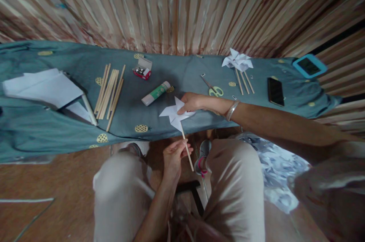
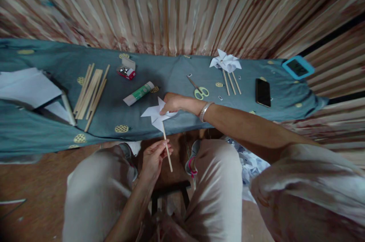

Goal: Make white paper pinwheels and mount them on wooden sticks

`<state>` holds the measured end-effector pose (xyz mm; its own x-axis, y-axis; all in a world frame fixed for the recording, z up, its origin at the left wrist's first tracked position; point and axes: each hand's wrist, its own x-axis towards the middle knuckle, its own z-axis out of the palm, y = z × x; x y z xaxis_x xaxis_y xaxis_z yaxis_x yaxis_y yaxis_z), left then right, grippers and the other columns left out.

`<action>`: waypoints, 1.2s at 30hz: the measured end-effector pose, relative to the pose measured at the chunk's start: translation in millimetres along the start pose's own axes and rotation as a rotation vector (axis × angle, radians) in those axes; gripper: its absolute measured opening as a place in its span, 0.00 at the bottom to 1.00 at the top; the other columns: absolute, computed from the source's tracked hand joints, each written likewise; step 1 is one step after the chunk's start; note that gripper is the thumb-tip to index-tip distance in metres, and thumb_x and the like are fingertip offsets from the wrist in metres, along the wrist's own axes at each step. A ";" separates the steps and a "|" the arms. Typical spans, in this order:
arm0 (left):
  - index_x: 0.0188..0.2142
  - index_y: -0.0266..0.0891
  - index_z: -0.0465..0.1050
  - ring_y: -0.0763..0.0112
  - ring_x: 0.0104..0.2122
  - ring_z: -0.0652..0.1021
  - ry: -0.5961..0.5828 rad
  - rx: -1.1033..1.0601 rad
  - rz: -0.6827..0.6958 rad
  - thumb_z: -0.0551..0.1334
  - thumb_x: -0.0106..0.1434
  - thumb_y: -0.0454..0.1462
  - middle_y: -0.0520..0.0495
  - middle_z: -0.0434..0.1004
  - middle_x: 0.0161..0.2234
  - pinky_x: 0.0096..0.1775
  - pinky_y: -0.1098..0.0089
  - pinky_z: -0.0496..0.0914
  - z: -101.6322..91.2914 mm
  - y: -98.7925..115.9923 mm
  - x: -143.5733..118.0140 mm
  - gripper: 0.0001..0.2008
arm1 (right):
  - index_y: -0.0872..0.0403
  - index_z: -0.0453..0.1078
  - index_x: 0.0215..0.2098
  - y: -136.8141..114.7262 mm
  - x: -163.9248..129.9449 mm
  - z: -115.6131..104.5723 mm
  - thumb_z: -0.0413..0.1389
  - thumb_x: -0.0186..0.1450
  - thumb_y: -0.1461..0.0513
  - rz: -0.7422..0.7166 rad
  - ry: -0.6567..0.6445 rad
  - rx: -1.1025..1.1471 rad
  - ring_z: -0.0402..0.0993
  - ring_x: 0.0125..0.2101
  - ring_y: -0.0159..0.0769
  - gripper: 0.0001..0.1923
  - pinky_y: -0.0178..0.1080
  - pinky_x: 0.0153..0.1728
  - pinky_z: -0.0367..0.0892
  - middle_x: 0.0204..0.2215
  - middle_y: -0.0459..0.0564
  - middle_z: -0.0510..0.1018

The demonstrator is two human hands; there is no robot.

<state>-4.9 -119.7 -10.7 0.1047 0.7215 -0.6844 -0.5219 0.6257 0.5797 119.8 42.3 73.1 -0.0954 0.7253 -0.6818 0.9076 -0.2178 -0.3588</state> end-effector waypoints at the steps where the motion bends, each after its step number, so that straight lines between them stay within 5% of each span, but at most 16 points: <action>1: 0.26 0.33 0.81 0.70 0.19 0.78 0.000 -0.001 -0.001 0.78 0.33 0.45 0.46 0.80 0.22 0.26 0.71 0.73 -0.3 0.8 -0.4 0.23 | 0.59 0.75 0.28 1.7 0.4 0.0 0.66 0.59 0.61 -0.007 -0.014 0.035 0.63 0.20 0.24 0.09 0.30 0.24 0.60 0.21 0.43 0.73; 15: 0.25 0.33 0.81 0.71 0.19 0.78 0.021 -0.010 -0.004 0.78 0.33 0.43 0.46 0.79 0.21 0.25 0.72 0.72 1.2 6.3 -2.3 0.21 | 0.61 0.77 0.31 -8.7 2.4 -1.4 0.67 0.58 0.58 0.024 -0.001 -0.134 0.68 0.22 0.27 0.13 0.31 0.23 0.60 0.28 0.50 0.81; 22: 0.25 0.33 0.80 0.73 0.19 0.77 0.012 -0.015 -0.004 0.79 0.32 0.43 0.47 0.80 0.21 0.26 0.73 0.72 -0.2 6.9 -2.7 0.21 | 0.58 0.74 0.23 0.4 -0.7 0.1 0.68 0.57 0.56 -0.063 0.072 -0.094 0.63 0.20 0.26 0.15 0.32 0.22 0.55 0.19 0.44 0.73; 26: 0.25 0.33 0.80 0.73 0.19 0.78 -0.008 -0.036 0.012 0.79 0.30 0.44 0.47 0.80 0.21 0.26 0.74 0.72 -3.0 9.1 -5.3 0.23 | 0.57 0.71 0.18 16.7 -4.4 5.4 0.68 0.56 0.52 -0.111 0.109 0.185 0.59 0.18 0.25 0.20 0.32 0.21 0.54 0.14 0.41 0.68; 30: 0.23 0.34 0.80 0.74 0.19 0.78 -0.013 -0.046 0.020 0.80 0.27 0.45 0.48 0.79 0.20 0.25 0.76 0.72 -3.0 16.5 -10.4 0.24 | 0.57 0.75 0.24 35.5 -9.2 14.9 0.65 0.58 0.46 -0.129 0.124 0.708 0.67 0.19 0.25 0.22 0.30 0.22 0.62 0.19 0.46 0.76; 36: 0.26 0.34 0.81 0.77 0.19 0.77 -0.054 -0.033 0.082 0.81 0.30 0.45 0.49 0.79 0.20 0.23 0.80 0.71 4.7 33.8 -20.7 0.24 | 0.55 0.77 0.29 49.8 -19.4 28.2 0.66 0.56 0.44 -0.231 0.371 1.244 0.79 0.29 0.30 0.22 0.29 0.29 0.69 0.28 0.50 0.83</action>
<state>-20.7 -112.1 25.2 0.1061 0.7852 -0.6100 -0.5581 0.5548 0.6171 155.3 -1.0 50.5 0.1014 0.9180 -0.3833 -0.1131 -0.3721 -0.9213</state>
